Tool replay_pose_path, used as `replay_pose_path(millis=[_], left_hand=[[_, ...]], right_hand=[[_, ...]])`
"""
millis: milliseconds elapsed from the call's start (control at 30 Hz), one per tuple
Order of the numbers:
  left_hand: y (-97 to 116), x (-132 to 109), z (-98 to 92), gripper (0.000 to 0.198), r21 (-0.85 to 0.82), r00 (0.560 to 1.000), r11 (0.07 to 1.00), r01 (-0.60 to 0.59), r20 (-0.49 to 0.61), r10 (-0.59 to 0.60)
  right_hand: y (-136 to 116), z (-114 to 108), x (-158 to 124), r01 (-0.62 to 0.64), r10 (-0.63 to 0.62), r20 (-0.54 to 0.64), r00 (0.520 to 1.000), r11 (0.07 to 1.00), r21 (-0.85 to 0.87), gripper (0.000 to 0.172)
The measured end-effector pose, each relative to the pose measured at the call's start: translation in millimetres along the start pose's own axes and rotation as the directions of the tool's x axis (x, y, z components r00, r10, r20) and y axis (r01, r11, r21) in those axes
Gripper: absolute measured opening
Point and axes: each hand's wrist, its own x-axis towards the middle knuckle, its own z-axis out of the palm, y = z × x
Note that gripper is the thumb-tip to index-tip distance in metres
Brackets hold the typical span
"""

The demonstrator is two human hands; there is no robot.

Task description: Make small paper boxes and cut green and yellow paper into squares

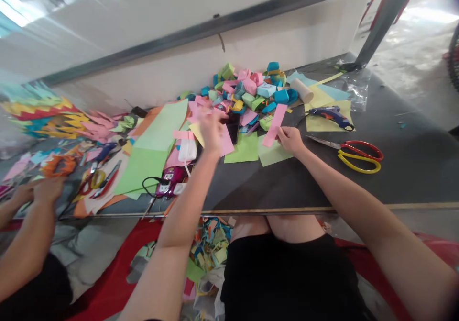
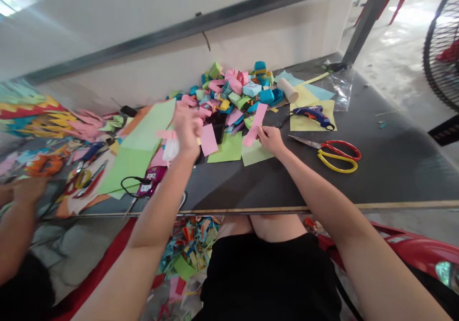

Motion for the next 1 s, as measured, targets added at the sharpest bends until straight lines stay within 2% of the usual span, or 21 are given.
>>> replay_pose_path(millis=[67, 133, 200, 267, 333, 433, 567, 667, 833, 1000], left_hand=[[1.1, -37.2, 42.8, 0.053, -0.038, 0.987, 0.992, 0.119, 0.118, -0.114], [7.5, -60.0, 78.4, 0.057, -0.064, 0.952, 0.991, 0.114, 0.294, -0.091], [14.8, -67.4, 98.5, 0.049, -0.096, 0.866, 0.988, 0.118, 0.496, -0.055], [18.4, -66.1, 104.8, 0.044, -0.138, 0.793, 0.978, 0.158, 0.607, -0.042], [16.8, -64.2, 103.7, 0.043, -0.190, 0.785, 0.961, 0.202, 0.618, -0.043], [9.6, -67.0, 99.6, 0.043, -0.266, 0.813, 0.939, 0.217, 0.582, -0.023], [2.7, -73.3, 99.1, 0.044, -0.343, 0.799, 0.903, 0.259, 0.601, -0.001], [-1.3, -74.8, 101.4, 0.038, -0.310, 0.794, 0.919, 0.245, 0.608, -0.006], [-11.5, -71.7, 106.1, 0.041, -0.275, 0.806, 0.939, 0.206, 0.592, -0.003], [-23.2, -64.3, 114.5, 0.043, -0.276, 0.822, 0.929, 0.245, 0.568, -0.048]], right_hand=[[-2.8, -3.7, -2.4, 0.092, -0.096, -0.023, 0.995, 0.988, -0.120, 0.071], [-5.1, -8.1, -5.3, 0.169, -0.178, -0.015, 0.984, 0.954, -0.246, 0.062], [-6.5, -12.3, -8.0, 0.201, -0.219, -0.019, 0.975, 0.921, -0.335, 0.054], [-7.5, -15.3, -9.8, 0.195, -0.232, -0.055, 0.971, 0.904, -0.380, 0.050], [-8.6, -15.8, -10.2, 0.187, -0.236, -0.080, 0.968, 0.900, -0.393, 0.050], [-10.3, -11.7, -8.6, 0.201, -0.237, -0.052, 0.970, 0.905, -0.375, 0.052], [-10.4, -6.8, -5.9, 0.230, -0.246, 0.002, 0.969, 0.904, -0.360, 0.056], [-9.6, -8.5, -7.2, 0.248, -0.260, 0.021, 0.965, 0.894, -0.373, 0.061], [-15.2, -9.0, -11.2, 0.226, -0.245, -0.024, 0.969, 0.922, -0.315, 0.072], [-13.5, -11.2, -5.2, 0.107, -0.111, -0.005, 0.994, 0.969, -0.224, 0.080]])
